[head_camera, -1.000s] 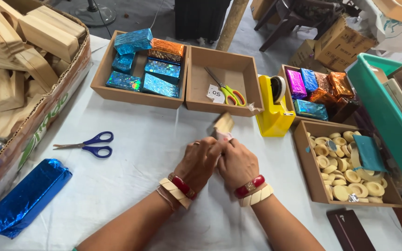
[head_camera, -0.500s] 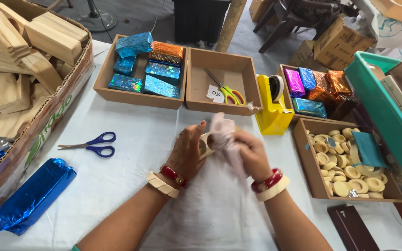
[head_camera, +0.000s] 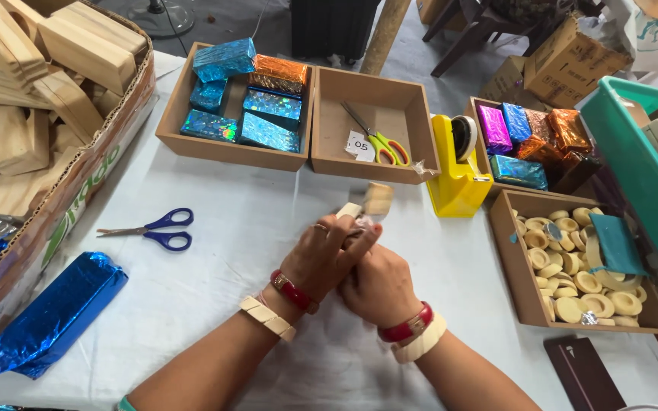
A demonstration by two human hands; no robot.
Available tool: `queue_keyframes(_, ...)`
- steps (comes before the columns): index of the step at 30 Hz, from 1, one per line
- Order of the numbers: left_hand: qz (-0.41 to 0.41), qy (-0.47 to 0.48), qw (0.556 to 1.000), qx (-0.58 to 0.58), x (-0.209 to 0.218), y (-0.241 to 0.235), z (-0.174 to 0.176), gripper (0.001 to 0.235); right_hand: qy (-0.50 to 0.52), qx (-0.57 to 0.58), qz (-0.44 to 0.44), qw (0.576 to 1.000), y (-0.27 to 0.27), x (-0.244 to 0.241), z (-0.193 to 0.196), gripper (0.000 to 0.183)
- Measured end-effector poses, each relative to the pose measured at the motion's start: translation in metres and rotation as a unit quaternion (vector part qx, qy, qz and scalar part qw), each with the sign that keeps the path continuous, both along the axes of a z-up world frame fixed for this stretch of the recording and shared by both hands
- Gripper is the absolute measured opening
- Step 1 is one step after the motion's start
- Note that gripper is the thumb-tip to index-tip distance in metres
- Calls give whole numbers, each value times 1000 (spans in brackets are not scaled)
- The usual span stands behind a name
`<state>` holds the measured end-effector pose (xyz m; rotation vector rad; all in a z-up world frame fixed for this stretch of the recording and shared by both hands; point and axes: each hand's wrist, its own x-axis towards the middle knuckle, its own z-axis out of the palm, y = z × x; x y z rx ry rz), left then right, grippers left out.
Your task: The person wraps a small wooden block in shiny blue foil, folding the edges and securing it with tape. They then place the wrapped item into a cardboard box. Next, they pick up a larger wooden block and wipe it thoroughly with a cloth, cleaning all sides before placing it on the table.
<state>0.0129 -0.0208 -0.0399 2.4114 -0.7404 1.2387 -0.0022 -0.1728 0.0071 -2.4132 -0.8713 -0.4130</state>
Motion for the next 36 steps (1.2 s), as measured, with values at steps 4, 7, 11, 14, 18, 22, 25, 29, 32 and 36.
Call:
queue_keyframes(4,-93,-55,994,12,9,-1,-12,61,92,23,41,995,-13,14,-4,44)
queue_keyframes(7,-69,-24,997,5,8,3,-13,67,451,246,90,853,-31,41,-40,27)
queue_keyframes(11,-52,44,996,-59,17,9,-28,87,595,392,114,693,-32,45,-17,25)
queue_keyframes(14,-70,83,982,-153,26,19,-22,98,481,385,86,783,-19,25,29,25)
queue_keyframes(18,-34,301,907,-292,21,37,4,106,313,366,32,876,-18,4,77,26)
queue_keyframes(22,152,279,948,-33,11,31,18,78,293,477,27,828,-63,57,19,29)
queue_keyframes(25,122,124,985,-18,11,19,7,80,257,631,28,731,-76,85,-29,35)
queue_keyframes(29,116,230,965,46,27,4,-19,95,-45,193,-54,979,-45,83,-37,35)
queue_keyframes(32,71,306,946,73,20,3,-16,101,-41,22,-21,999,-33,82,-35,43)
queue_keyframes(36,32,345,937,48,8,13,0,109,2,-73,11,997,-49,90,-42,43)
